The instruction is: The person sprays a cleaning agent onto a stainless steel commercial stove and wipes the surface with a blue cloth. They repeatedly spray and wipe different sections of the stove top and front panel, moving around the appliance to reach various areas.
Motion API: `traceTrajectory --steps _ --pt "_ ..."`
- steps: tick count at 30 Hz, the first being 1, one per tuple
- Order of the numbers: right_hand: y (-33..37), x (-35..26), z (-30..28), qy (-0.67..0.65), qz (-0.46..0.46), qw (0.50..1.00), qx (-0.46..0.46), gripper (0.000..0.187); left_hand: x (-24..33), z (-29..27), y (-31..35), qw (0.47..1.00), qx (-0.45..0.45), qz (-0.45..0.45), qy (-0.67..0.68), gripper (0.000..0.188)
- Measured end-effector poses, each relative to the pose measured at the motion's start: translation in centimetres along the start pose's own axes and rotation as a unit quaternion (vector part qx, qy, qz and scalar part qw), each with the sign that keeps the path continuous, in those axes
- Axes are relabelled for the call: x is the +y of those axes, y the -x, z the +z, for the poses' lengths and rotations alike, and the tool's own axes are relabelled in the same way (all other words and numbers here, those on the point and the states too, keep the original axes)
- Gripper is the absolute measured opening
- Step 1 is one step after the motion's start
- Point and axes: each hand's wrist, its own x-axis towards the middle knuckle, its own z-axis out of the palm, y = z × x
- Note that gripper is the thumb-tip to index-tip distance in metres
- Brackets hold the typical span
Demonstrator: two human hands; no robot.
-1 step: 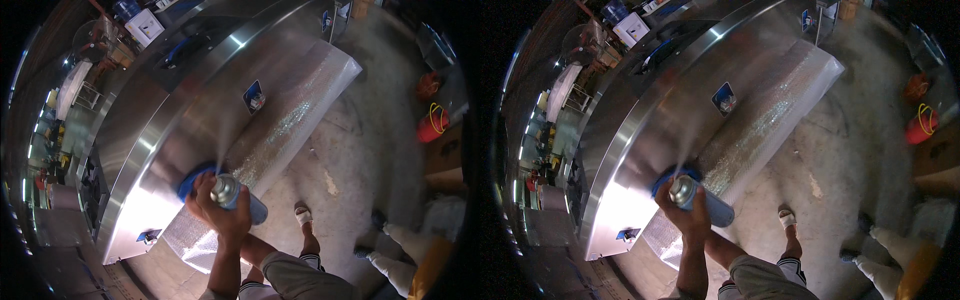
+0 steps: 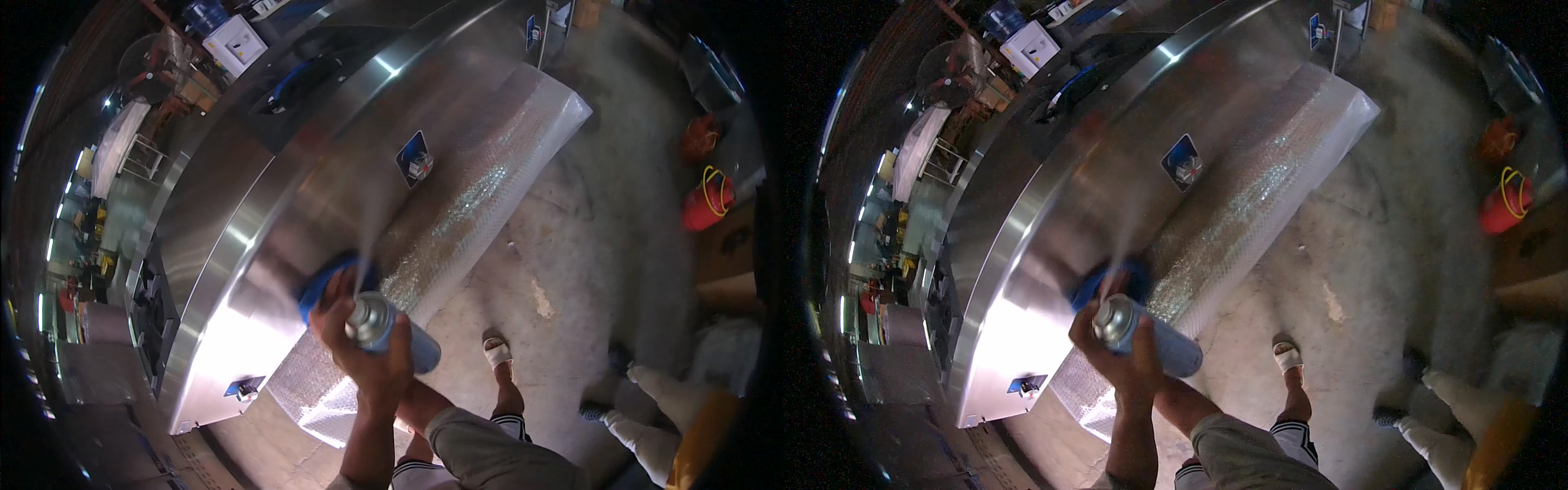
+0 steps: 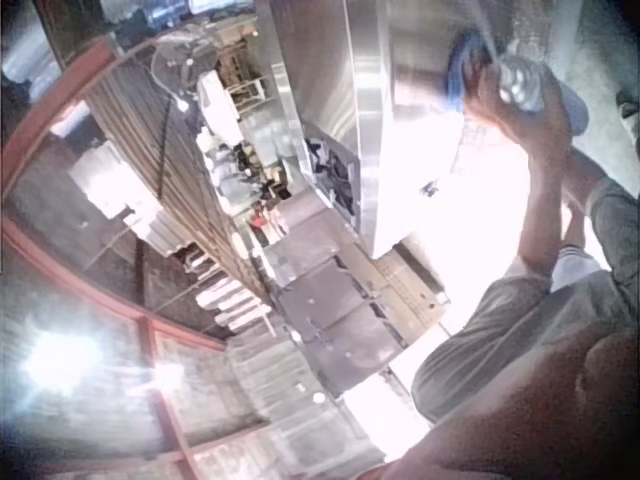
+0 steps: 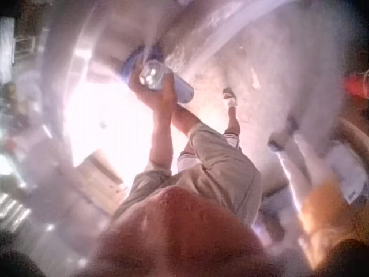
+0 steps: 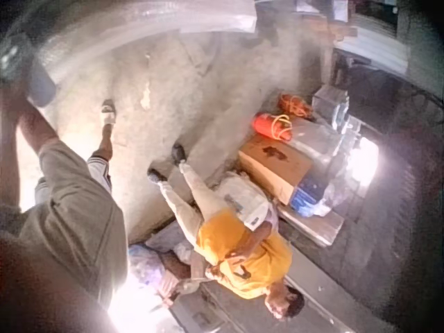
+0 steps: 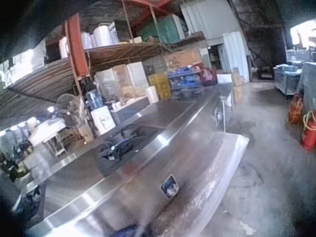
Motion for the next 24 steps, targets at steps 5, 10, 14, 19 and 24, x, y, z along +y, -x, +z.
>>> traceTrajectory --steps 5,10,14,19,24 --pt "-4.2 0.7 1.2 0.012 -0.015 0.999 0.038 0.076 2.6 -3.2 1.3 0.99 0.002 -0.074 0.12 0.068" --pt "-3.2 0.4 1.1 0.013 -0.03 0.998 0.046 0.075 2.3 -3.4 -0.6 0.997 -0.056 -0.006 0.059 0.068" --pt "-5.6 -0.2 1.8 0.039 -0.033 0.996 0.072 0.074 1.5 -3.3 -0.6 0.996 0.028 -0.073 -0.03 0.065" --pt "-2.1 -3.1 0.7 -0.007 -0.102 0.994 0.038 0.078 1.2 -4.5 0.2 0.993 0.034 -0.111 0.022 0.071" --pt "-11.5 -5.1 -0.1 -0.021 -0.086 0.993 0.076 0.072 2.0 -5.3 1.4 0.989 0.029 -0.123 0.083 0.077"
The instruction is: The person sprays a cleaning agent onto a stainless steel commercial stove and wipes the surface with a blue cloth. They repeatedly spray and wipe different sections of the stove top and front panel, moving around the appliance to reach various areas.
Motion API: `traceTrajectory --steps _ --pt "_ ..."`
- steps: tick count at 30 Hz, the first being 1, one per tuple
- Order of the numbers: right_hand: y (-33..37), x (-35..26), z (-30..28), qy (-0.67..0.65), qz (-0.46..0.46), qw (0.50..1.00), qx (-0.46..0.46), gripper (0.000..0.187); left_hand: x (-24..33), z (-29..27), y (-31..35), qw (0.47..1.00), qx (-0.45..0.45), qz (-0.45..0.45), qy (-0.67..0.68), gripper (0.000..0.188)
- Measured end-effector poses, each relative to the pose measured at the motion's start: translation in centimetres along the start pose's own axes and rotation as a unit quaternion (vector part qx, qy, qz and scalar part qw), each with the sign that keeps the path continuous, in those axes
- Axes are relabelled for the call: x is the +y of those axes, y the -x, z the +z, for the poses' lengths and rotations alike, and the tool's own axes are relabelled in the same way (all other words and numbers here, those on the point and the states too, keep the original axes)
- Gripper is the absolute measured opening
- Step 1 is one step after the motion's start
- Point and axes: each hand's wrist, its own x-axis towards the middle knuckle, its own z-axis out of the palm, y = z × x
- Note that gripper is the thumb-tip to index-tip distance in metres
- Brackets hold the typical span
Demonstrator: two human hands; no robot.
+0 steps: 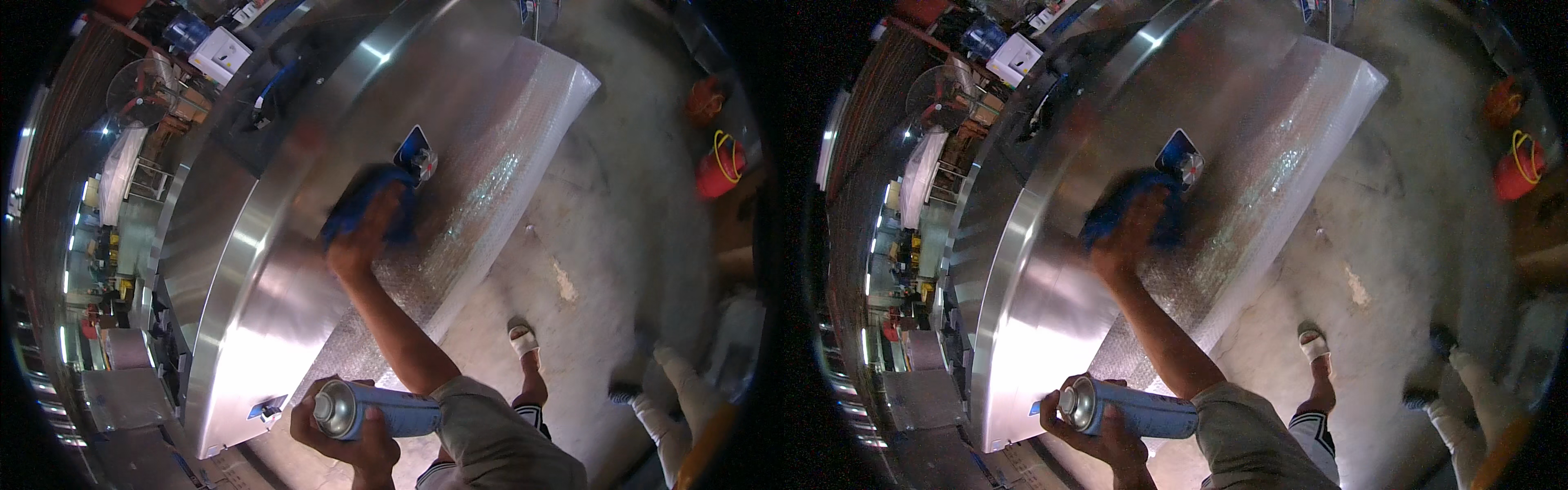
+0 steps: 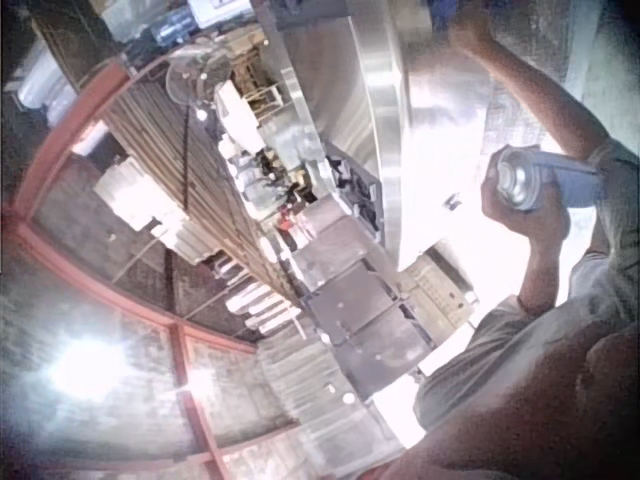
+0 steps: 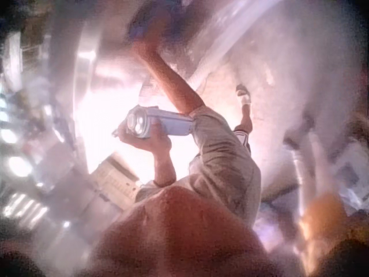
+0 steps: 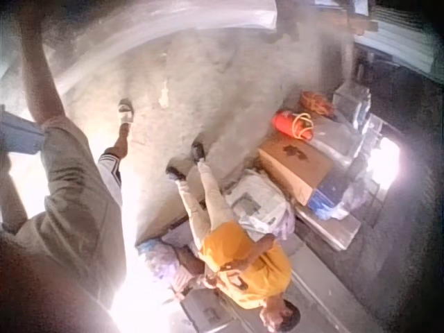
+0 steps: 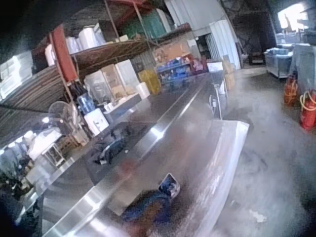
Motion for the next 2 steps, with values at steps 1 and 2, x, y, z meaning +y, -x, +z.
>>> traceTrajectory --steps 1,2 --pt "-0.69 -2.28 -0.68 -0.001 -0.06 0.998 -0.001 0.071 0.04 -0.61 0.42 1.0 0.0 -0.007 0.004 0.078" --pt "-0.64 -2.14 -1.15 0.005 -0.057 0.998 0.0 0.071 0.03 -0.91 0.57 1.0 -0.022 0.001 0.007 0.076"
